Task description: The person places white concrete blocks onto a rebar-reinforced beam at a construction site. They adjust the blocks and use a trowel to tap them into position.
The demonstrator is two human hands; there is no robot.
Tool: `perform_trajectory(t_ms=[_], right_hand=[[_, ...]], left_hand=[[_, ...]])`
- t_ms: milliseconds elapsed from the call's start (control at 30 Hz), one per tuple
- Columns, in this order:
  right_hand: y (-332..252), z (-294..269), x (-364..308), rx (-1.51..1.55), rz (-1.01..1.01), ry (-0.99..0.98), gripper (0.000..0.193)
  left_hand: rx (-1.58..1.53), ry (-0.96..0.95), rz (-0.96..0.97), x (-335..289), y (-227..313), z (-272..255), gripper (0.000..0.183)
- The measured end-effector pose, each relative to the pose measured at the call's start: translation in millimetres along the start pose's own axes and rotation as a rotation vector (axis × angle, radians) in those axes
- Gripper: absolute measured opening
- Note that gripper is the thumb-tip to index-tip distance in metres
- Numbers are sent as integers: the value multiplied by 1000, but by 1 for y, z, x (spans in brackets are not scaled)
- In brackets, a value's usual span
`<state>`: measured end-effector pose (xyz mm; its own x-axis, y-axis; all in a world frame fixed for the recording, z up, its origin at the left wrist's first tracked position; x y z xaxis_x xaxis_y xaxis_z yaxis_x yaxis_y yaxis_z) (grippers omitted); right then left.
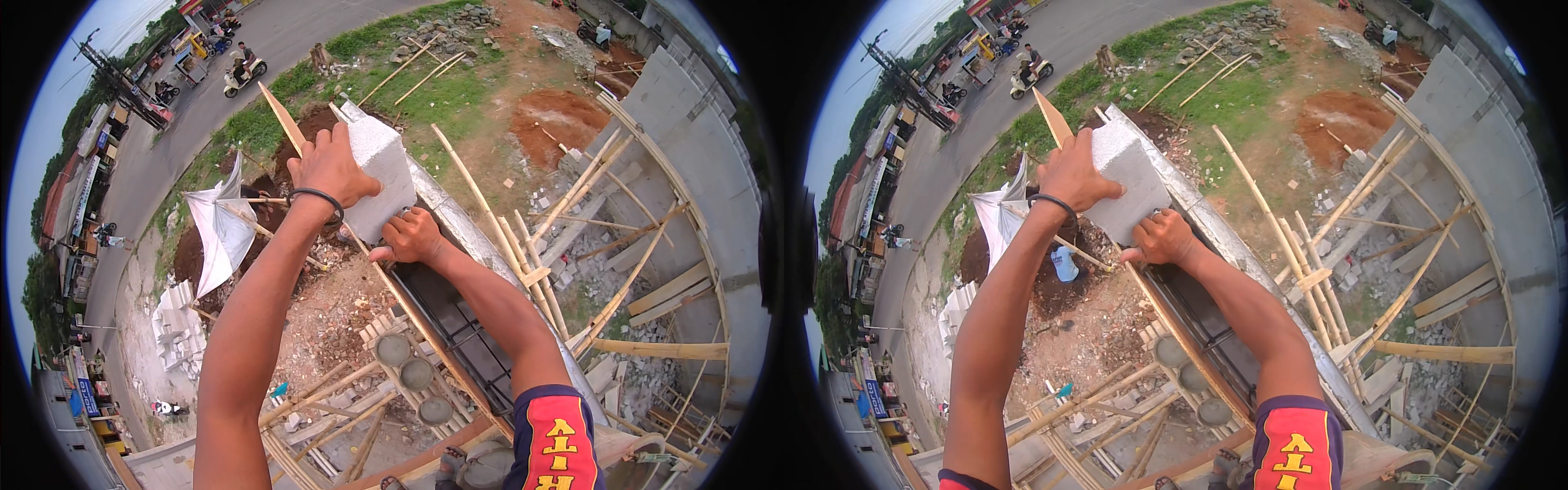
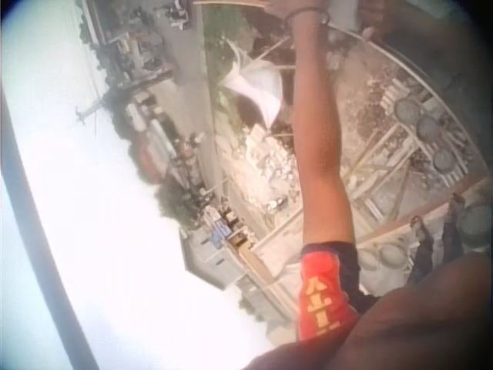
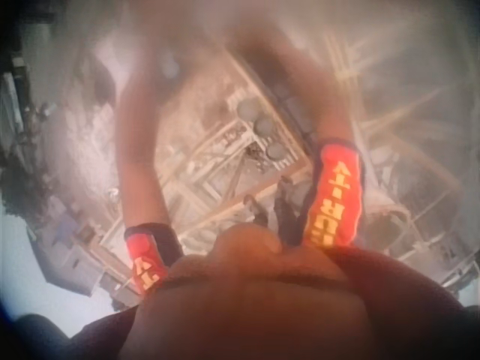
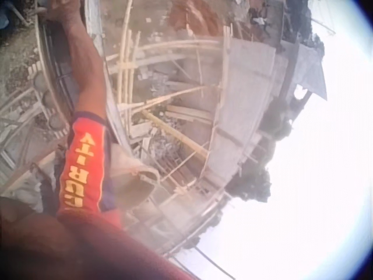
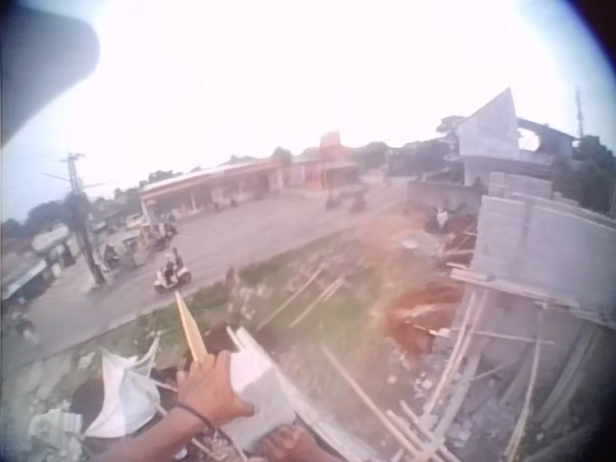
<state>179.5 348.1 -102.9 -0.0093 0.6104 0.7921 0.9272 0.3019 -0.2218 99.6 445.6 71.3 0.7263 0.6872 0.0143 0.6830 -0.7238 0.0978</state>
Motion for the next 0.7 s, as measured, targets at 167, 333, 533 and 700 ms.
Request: perform_trajectory(t_ms=[167, 333, 533, 700], right_hand=[[-8, -2, 0, -132, 251, -132, 53], [-131, -78, -22, -355, 1118, -442, 43], [-159, -105, -106, -602, 980, -611, 37], [-160, -98, -107, -609, 946, -697, 29]], left_hand=[[-46, -61, -18, 9, -3, -3, 93], [-5, -73, -94, -6, -17, 8, 98], [-41, -65, -75, -6, 10, -6, 90], [-87, -74, -21, -6, -7, -7, 91]])
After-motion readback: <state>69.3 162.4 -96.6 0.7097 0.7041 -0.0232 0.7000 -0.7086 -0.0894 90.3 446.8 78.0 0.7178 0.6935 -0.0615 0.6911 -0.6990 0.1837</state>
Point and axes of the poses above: each hand's wrist, its own x-axis towards the middle knuckle, its own z-axis out of the palm, y = z × x, the point moved 3 cm from there along x, towards the middle knuckle, and after that the axes turned 14 degrees about z, right-handed, at the moved point
